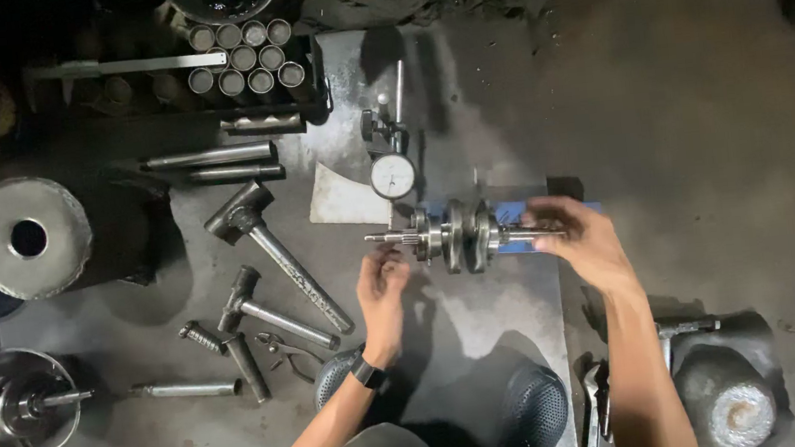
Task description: Inspecting and measuring motorcycle crankshaft and engine components using a dial indicator.
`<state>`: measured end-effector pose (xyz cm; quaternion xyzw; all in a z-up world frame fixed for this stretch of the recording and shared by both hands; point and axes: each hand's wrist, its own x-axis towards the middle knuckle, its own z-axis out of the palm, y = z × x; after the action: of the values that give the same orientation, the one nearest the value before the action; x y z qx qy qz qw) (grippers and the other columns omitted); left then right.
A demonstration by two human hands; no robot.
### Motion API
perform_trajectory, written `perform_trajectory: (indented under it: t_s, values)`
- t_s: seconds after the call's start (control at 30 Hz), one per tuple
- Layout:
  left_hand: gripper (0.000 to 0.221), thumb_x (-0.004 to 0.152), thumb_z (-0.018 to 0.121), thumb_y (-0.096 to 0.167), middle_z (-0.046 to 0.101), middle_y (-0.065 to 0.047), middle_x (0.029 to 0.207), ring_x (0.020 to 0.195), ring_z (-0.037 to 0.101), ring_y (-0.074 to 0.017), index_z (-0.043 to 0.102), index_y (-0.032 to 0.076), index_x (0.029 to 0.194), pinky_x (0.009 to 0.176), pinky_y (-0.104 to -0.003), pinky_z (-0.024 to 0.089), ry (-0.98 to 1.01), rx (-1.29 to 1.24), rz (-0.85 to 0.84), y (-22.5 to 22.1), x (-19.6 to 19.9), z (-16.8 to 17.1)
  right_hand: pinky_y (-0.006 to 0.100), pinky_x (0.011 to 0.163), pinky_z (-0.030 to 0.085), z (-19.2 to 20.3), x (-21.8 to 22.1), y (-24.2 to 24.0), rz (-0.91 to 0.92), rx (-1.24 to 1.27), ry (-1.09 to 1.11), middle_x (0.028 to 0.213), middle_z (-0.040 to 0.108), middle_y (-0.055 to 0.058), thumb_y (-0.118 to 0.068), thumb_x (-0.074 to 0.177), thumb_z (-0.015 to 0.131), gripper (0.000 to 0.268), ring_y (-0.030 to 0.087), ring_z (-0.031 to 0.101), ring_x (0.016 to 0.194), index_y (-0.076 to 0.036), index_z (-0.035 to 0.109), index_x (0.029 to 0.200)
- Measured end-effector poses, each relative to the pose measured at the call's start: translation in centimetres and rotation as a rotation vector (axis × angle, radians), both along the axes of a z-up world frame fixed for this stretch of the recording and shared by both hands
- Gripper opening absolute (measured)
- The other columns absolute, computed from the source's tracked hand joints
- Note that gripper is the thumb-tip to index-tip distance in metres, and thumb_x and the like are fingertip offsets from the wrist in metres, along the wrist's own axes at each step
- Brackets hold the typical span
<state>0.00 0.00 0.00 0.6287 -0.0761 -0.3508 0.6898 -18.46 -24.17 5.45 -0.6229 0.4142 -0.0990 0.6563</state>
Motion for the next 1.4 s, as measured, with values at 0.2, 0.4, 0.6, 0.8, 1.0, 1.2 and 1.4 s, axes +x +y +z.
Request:
perform_trajectory:
  t_s: [0.2, 0.4, 0.6, 0.8, 1.0, 1.2, 1.4]
  values:
    - [0.03, 0.092, 0.072, 0.027, 0.064, 0.005, 0.087, 0.077, 0.051, -0.0073, 0.074, 0.003, 0.109, 0.068, -0.024, 0.042, 0.172, 0.168, 0.062, -2.7, 0.6, 4.2, 0.045, 0.1, 0.048, 4.5, 6.5, -0.8, 0.37, -0.41, 0.391, 0.129, 0.068, 0.019, -0.046, 0.101, 0.052, 0.055, 0.033, 0.063, 0.119, -0.009, 0.063, 0.139]
    - [0.032, 0.099, 0.072, 0.028, 0.059, 0.001, 0.084, 0.077, 0.047, -0.0092, 0.072, -0.004, 0.096, 0.067, -0.026, 0.04, 0.034, 0.198, 0.073, -2.2, -0.3, 3.0, 0.048, 0.092, 0.058, 10.2, 10.0, 0.4, 0.6, -0.214, 0.589, 0.117, 0.077, 0.02, -0.061, 0.091, 0.051, 0.069, 0.043, 0.079, 0.094, -0.016, 0.059, 0.143]
    - [0.012, 0.093, 0.073, 0.011, 0.07, -0.004, 0.107, 0.094, 0.061, -0.0143, 0.076, 0.002, 0.101, 0.082, -0.028, 0.051, -0.453, -0.027, 0.042, 0.4, -3.1, 11.1, 0.052, 0.092, 0.055, 14.2, 3.9, 2.7, 0.636, -0.184, 0.643, 0.106, 0.08, 0.03, -0.059, 0.094, 0.058, 0.078, 0.042, 0.073, 0.099, -0.032, 0.049, 0.167]
    - [0.046, 0.099, 0.068, 0.02, 0.057, -0.018, 0.146, 0.131, 0.06, -0.0369, 0.054, 0.009, 0.141, 0.11, -0.046, 0.051, -0.988, -0.305, -0.324, -1.3, -0.5, 28.8, 0.053, 0.113, 0.044, -0.6, -5.8, -0.5, 0.193, 0.597, -0.717, 0.149, 0.051, 0.024, -0.046, 0.099, 0.06, 0.084, 0.036, 0.052, 0.135, 0.01, 0.035, 0.156]
    - [0.061, 0.106, 0.042, 0.035, 0.073, -0.025, 0.097, 0.089, 0.074, -0.0336, 0.041, -0.001, 0.156, 0.091, -0.047, 0.057, -0.539, 0.166, -0.56, 1.4, 0.6, 31.9, 0.042, 0.121, 0.044, 11.7, 2.7, 4.6, 0.205, -0.032, -0.894, 0.15, 0.048, 0.018, -0.053, 0.091, 0.078, 0.1, 0.027, 0.052, 0.136, 0.007, 0.032, 0.156]
    - [0.059, 0.104, 0.046, 0.045, 0.071, -0.013, 0.096, 0.068, 0.072, -0.0211, 0.053, -0.007, 0.129, 0.046, -0.037, 0.056, 0.248, -0.148, -0.536, 5.5, 6.1, 30.2, 0.039, 0.113, 0.049, 10.3, 6.6, 8.1, 0.257, -0.093, -0.806, 0.149, 0.048, 0.016, -0.065, 0.086, 0.08, 0.112, 0.026, 0.052, 0.134, 0.001, 0.03, 0.161]
    - [0.045, 0.109, 0.056, 0.036, 0.065, -0.008, 0.088, 0.059, 0.055, -0.0077, 0.06, -0.005, 0.127, 0.044, -0.021, 0.042, 0.217, -0.21, -0.323, 16.6, 12.4, 23.9, 0.052, 0.111, 0.043, 13.5, 18.6, 13.4, 0.804, -0.264, -0.564, 0.154, 0.039, 0.021, -0.066, 0.087, 0.062, 0.099, 0.035, 0.043, 0.142, -0.001, 0.029, 0.155]
